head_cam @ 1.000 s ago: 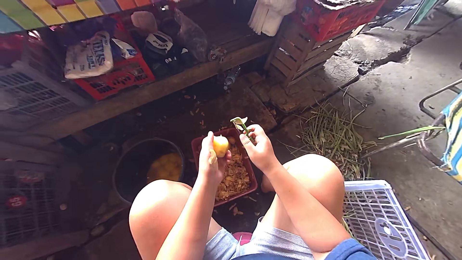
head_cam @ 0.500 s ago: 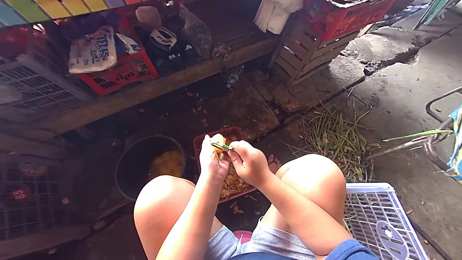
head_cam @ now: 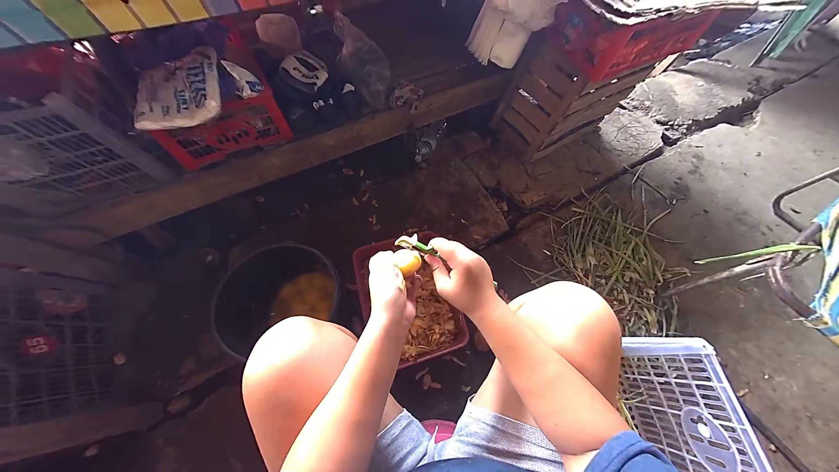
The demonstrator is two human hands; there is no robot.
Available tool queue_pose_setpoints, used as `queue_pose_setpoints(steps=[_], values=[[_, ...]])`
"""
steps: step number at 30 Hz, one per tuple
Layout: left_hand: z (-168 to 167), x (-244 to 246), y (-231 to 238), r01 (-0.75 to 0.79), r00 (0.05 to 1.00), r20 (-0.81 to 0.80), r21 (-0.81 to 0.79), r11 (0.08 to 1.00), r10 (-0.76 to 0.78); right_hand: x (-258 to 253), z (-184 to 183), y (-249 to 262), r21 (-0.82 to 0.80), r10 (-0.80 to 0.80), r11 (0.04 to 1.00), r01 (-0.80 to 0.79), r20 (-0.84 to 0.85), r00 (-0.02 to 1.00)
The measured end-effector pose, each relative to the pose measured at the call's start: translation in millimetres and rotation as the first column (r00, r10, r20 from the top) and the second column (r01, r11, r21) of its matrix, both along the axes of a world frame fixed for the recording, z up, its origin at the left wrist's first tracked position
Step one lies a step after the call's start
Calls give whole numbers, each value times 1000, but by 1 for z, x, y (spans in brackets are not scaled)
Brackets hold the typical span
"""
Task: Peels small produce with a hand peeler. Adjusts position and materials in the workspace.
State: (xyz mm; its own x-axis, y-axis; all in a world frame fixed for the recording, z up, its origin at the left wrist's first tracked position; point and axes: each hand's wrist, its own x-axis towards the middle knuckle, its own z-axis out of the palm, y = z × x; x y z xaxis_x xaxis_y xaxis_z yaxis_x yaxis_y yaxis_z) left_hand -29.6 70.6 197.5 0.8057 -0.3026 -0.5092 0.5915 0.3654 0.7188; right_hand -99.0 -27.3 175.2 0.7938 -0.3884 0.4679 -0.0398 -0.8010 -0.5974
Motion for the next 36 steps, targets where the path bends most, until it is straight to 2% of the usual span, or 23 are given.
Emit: queue_pose_setpoints(steps=[3,6,10,14,16,19,22,25,27,30,31,34,36], values=[[-1,3,0,-58,998,30,-22,998,58,-2,-1,5,122,36,992,-36,10,999],[-1,9,3,-98,995,-42,-76,992,95,-2,0,14,187,47,981,-47,3,999],[3,8,6,-99,987,-143,-143,985,79,-2,1,18,228,75,972,-65,-37,996],[5,6,5,-83,986,-158,-191,978,53,-2,3,14,379,125,921,-90,-69,990],[6,5,5,-80,991,-124,-182,980,58,-3,1,15,347,128,929,-125,14,992],[5,6,2,-141,982,-155,-194,971,111,-6,-3,21,130,151,977,-168,134,979],[6,7,2,-171,970,-206,-212,962,127,-6,-4,23,-106,195,978,-179,168,966],[8,8,6,-120,976,-202,-194,974,80,-4,-3,19,-187,194,969,-160,181,964],[7,9,10,-39,987,-163,-205,978,5,-4,-2,12,-176,147,977,-121,140,979],[11,8,17,112,990,-62,-198,974,-126,-2,4,-10,29,-59,997,67,-210,976],[14,7,18,134,989,-34,-171,976,-142,1,3,-17,88,-87,990,109,-231,969],[8,14,18,103,991,-68,-155,983,-114,0,5,-11,131,-8,991,10,-20,1000],[4,14,16,74,996,-32,-125,989,-79,-3,5,0,145,70,986,-80,73,995]])
